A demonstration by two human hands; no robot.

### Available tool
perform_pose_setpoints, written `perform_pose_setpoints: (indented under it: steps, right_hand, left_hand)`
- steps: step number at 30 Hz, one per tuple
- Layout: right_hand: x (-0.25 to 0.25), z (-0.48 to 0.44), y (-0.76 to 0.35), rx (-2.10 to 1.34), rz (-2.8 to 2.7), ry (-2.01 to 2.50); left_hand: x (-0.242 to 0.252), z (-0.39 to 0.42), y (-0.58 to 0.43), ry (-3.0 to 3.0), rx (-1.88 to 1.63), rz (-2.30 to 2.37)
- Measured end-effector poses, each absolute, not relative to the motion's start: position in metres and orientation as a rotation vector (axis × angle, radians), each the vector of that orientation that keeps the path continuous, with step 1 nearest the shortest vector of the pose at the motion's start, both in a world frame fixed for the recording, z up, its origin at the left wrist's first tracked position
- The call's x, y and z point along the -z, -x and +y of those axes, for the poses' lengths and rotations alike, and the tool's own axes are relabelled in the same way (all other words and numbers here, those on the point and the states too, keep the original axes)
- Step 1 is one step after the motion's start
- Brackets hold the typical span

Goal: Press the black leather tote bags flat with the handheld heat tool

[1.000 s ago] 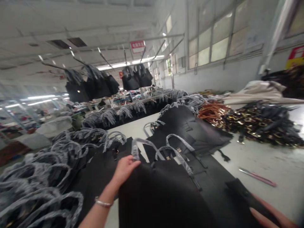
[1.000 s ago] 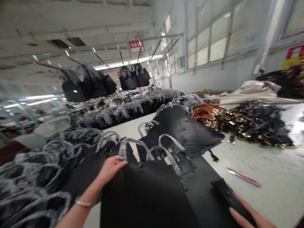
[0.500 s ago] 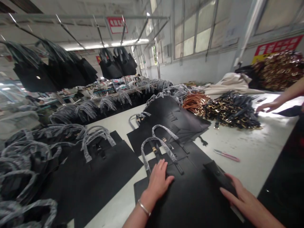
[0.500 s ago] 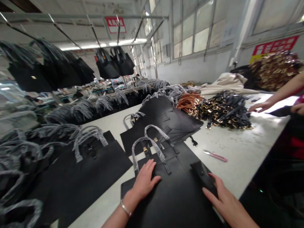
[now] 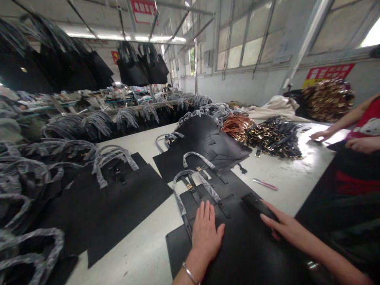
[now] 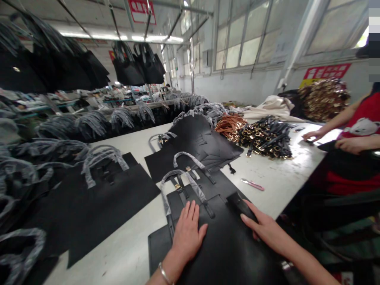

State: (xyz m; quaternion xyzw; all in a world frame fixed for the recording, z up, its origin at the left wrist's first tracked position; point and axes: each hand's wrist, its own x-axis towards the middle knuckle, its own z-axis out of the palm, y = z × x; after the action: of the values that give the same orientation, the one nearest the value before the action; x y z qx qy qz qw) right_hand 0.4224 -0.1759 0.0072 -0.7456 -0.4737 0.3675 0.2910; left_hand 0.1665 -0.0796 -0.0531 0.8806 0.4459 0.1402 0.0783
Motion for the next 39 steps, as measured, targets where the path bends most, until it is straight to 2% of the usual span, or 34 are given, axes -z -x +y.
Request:
perform_pose_setpoints:
  steps: [5, 11, 18, 27, 30, 36, 39]
  right_hand:
    - [-0.029, -0.181, -0.41, -1.193, -1.34, 1.943]
    - [-0.041, -0.172, -0.354, -1.506, -1.475, 1.84]
    - [-0.051, -0.137, -0.308, -1.627, -1.479, 1.814]
    - [-0.057, -0.133, -0.312, -1.757, -1.478, 1.862]
    - [-0.052, -0.128, -0.297, -1.72, -1.498, 1.865]
    - [-0.054, -0.103, -0.265, -1.253, -1.698, 1.83]
    - [-0.065, -0.098, -0.265, -1.451, -1.716, 1.81]
  left_hand:
    - [0.054, -0.121, -0.157, -2.582, -0.521, 1.365]
    - [0.066, -0.177, -0.135, -2.606, -0.616, 1.167]
    - [0.063, -0.178, -0.132, -2.582, -0.59, 1.118]
    - [0.059, -0.176, -0.129, -2.563, -0.598, 1.055]
    - [0.057, -0.177, -0.129, -2.582, -0.561, 1.043]
    - [0.056, -0.179, -0.125, -2.572, -0.574, 1.021]
    - [0.055, -0.177, -0.124, -2.531, -0.603, 1.023]
